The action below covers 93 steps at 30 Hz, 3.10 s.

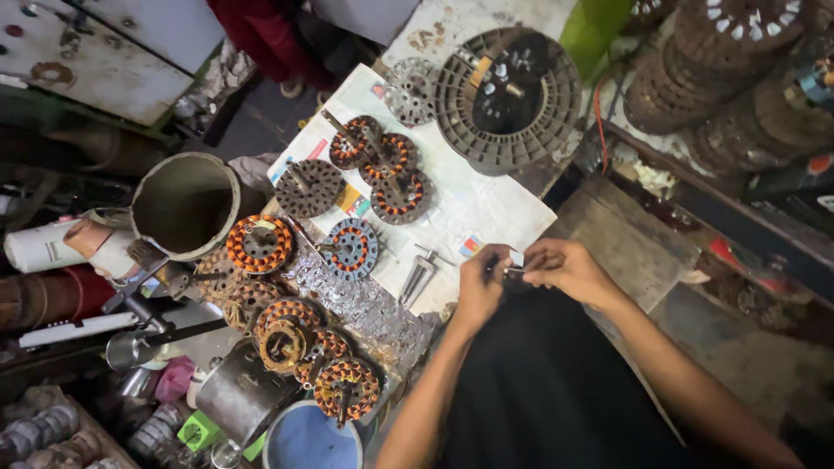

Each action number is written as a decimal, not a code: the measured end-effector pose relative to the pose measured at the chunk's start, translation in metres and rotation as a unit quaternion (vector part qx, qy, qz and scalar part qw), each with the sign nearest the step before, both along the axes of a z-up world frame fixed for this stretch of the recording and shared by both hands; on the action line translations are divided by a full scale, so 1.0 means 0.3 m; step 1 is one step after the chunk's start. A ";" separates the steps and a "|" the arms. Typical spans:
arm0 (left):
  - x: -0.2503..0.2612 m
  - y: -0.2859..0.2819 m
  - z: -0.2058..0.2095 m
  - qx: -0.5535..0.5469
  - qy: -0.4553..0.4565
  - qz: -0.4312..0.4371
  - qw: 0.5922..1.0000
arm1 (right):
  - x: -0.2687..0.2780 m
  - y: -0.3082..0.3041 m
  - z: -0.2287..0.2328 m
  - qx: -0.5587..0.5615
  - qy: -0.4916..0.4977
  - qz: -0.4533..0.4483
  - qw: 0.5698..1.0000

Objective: The person repeatedly inserts small white cylindrical pieces into the slots of a motor stator. They handle the stator and the pieces by hand, rotating the stator to access different slots. The work is performed on a cluttered workbench with other motor parts nearby.

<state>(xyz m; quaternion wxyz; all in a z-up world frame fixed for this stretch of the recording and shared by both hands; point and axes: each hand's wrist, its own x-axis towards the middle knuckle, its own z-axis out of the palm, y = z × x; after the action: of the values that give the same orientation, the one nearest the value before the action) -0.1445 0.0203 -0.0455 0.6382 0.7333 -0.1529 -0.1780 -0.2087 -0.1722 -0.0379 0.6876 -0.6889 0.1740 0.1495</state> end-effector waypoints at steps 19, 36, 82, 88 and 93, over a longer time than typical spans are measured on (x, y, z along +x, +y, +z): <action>0.009 0.119 0.030 0.005 0.018 -0.039 0.999 | 0.006 0.124 -0.163 -0.225 -0.172 -0.036 0.958; 0.035 0.063 0.088 0.032 -0.167 -0.017 0.985 | 0.039 0.089 0.070 -0.294 -0.115 -0.048 0.948; 0.551 -0.206 0.381 0.027 -0.272 0.160 0.949 | 0.613 -0.080 0.409 -0.336 -0.435 -0.134 0.825; 0.551 -0.201 0.346 0.029 -0.281 0.162 0.945 | 0.634 -0.097 0.436 -0.443 -0.468 -0.079 0.761; 0.542 -0.203 0.337 0.019 -0.285 0.166 0.944 | 0.652 -0.107 0.446 -0.463 -0.479 -0.053 0.744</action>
<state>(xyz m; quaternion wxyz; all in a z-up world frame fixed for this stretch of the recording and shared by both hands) 0.0180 -0.0405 0.0555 0.5743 0.7806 -0.2006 0.1438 -0.0132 -0.2045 0.0959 0.2844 -0.8931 -0.0940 -0.3356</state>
